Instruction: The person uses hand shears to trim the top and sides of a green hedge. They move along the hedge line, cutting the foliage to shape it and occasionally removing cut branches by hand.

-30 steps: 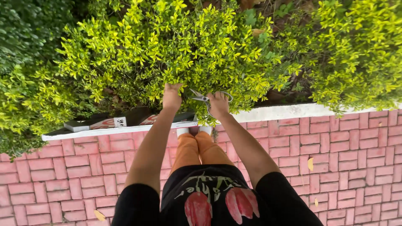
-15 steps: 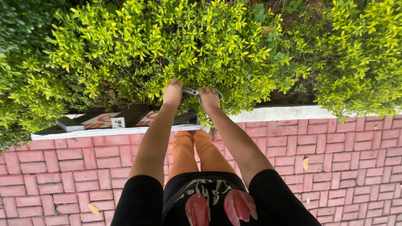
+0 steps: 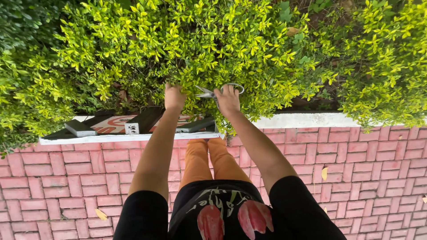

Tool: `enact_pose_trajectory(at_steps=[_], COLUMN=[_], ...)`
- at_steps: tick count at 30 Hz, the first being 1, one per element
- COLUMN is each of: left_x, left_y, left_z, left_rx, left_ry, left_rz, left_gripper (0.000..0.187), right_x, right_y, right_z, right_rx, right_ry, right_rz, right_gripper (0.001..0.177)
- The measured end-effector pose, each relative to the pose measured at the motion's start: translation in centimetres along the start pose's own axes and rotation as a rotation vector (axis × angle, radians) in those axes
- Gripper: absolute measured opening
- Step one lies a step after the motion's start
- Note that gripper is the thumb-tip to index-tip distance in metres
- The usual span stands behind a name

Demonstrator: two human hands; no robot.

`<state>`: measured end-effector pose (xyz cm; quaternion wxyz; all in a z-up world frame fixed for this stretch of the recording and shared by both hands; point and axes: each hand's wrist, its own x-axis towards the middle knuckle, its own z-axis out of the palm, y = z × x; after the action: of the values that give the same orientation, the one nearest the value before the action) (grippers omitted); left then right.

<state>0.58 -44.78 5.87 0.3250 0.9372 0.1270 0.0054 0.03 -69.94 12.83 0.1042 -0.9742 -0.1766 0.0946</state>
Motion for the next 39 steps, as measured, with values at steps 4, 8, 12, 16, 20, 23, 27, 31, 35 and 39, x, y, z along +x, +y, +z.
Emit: enact_pose_trajectory(at_steps=[4, 8, 12, 16, 20, 23, 27, 31, 35, 39], left_x=[-0.2, 0.3, 0.6, 0.7, -0.9, -2.1, -2.9, -2.1, -0.5, -0.6], left_y=[0.9, 0.8, 0.9, -5.1, -5.7, -3.1, -1.3, -3.4, -6.0, -10.6], left_z=[1.6, 2.4, 0.1, 2.6, 4.5, 5.5, 5.9, 5.8, 3.9, 6.8], left_rx=[-0.046, -0.028, -0.024, 0.150, 0.477, -0.006, 0.004, -0.073, -0.151, 0.203], left_ry=[-0.024, -0.040, 0.007, -0.165, -0.762, -0.631, -0.530, -0.445, -0.564, -0.770], left_rz=[-0.062, -0.082, 0.005, -0.059, -0.059, -0.551, -0.569, -0.468, -0.606, -0.553], left_gripper=[0.033, 0.011, 0.005, 0.020, 0.028, 0.042, 0.030, 0.021, 0.020, 0.022], right_x=[2.3, 3.5, 2.6, -0.5, -3.1, -2.7, -1.9, -1.5, -2.1, -2.6], right_y=[-1.7, -2.1, -2.1, 0.0, 0.8, 0.5, -1.3, -1.7, -1.7, -1.2], right_z=[0.9, 4.0, 4.5, 0.7, -0.9, -0.1, 1.1, 3.5, 1.6, 0.2], right_rx=[-0.027, -0.149, -0.120, -0.006, -0.118, -0.209, -0.159, -0.194, -0.172, -0.211], right_ry=[-0.064, -0.081, -0.014, 0.101, 0.117, 0.152, 0.059, 0.131, 0.129, 0.082], right_rz=[-0.006, -0.043, -0.081, -0.115, -0.185, -0.218, -0.194, -0.212, -0.186, -0.276], right_gripper=[0.037, 0.034, 0.034, 0.029, 0.041, 0.043, 0.044, 0.037, 0.040, 0.039])
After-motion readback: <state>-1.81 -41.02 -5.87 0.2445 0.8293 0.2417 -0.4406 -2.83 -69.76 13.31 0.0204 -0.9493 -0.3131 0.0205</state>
